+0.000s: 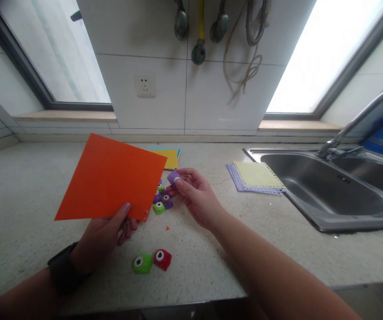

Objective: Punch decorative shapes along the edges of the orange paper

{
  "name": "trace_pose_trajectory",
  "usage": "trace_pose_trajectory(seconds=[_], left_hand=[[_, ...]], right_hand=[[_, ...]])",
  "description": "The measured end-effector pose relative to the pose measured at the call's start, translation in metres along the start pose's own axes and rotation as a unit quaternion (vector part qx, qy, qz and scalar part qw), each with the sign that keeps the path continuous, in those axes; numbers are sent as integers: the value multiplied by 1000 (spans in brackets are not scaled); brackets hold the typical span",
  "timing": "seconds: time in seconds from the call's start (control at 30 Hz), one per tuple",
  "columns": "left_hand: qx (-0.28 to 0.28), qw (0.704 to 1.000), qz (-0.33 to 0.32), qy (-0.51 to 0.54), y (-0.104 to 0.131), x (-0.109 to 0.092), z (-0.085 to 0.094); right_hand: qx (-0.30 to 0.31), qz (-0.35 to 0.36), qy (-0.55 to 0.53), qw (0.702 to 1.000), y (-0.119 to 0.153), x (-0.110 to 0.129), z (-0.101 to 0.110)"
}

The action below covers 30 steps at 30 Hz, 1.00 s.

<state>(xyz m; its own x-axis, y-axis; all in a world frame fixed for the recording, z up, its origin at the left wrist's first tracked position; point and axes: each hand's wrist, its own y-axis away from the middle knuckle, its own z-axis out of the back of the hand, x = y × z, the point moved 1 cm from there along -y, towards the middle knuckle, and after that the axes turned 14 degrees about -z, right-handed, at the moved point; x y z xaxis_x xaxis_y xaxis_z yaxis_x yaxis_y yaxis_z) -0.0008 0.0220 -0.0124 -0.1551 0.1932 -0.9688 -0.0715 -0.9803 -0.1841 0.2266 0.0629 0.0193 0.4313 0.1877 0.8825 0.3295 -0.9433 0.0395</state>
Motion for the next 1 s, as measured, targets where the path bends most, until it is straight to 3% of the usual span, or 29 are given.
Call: trace_pose_trajectory(seconds=[0.57,1.0], left_hand=[[6,999,-4,-47,4,10,3],[12,999,-15,-49,5,4,3]], right_hand=[[36,7,21,999,3,-9,-1],[45,-6,42,998,0,-14,0]])
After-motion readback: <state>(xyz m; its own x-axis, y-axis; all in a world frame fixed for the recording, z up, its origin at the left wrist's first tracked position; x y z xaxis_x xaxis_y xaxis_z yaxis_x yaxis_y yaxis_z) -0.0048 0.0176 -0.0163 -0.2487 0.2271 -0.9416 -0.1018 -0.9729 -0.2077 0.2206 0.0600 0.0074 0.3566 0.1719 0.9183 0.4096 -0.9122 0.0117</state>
